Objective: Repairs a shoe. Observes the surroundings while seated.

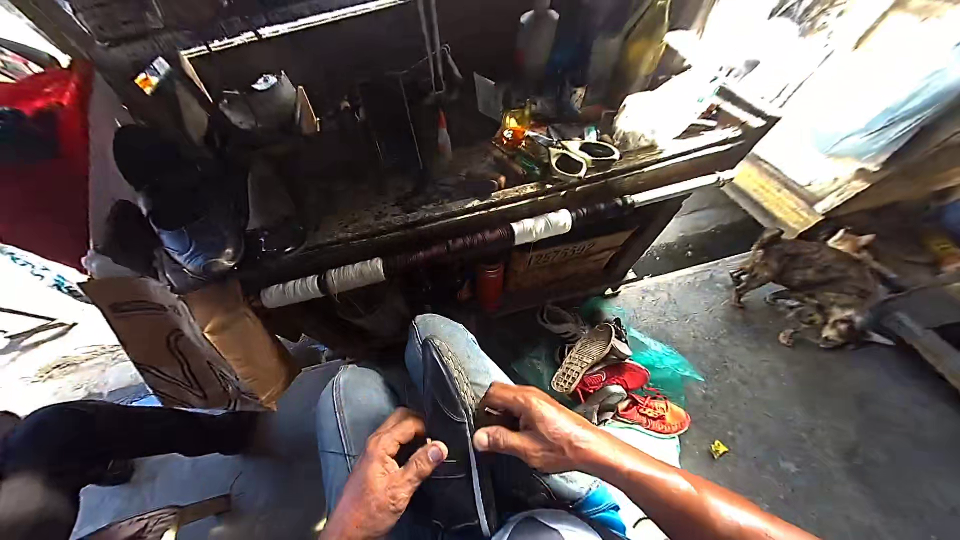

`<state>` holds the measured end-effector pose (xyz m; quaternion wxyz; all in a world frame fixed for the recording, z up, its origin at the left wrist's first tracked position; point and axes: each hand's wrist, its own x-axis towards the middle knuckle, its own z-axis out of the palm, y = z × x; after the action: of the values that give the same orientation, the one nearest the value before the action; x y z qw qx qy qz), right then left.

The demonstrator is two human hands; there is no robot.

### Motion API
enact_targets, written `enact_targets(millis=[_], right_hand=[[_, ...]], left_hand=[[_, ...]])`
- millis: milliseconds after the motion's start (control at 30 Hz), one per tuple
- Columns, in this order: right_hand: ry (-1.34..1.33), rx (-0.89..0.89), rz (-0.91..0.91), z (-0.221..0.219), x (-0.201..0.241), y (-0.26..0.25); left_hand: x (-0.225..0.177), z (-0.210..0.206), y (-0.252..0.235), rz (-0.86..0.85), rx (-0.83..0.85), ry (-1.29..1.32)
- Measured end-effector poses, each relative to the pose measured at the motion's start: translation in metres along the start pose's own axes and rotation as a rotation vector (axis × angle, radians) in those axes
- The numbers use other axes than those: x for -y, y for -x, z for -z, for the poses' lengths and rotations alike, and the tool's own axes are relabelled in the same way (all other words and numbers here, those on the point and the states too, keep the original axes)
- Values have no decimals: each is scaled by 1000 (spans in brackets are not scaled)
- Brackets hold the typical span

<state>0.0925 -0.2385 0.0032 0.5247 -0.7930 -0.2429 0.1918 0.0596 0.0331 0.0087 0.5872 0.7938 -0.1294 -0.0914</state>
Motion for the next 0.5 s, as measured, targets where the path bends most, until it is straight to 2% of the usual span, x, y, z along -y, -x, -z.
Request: enact_targets(millis=[100, 200, 300, 367, 500], right_hand=[[2, -304, 100, 28, 7, 4], [-101, -511, 339, 69, 40, 5], [-91, -555, 576, 105, 88, 11], [-59, -566, 736, 119, 112, 12], [-89, -592, 872, 120, 136, 2]], left_hand=[[-1, 19, 8, -23, -155, -163], [-6, 32, 20, 9, -279, -351], [-13, 39, 27, 40, -338, -503], [-19, 42, 31, 2, -401, -546], [-27, 56, 41, -80, -516, -566]])
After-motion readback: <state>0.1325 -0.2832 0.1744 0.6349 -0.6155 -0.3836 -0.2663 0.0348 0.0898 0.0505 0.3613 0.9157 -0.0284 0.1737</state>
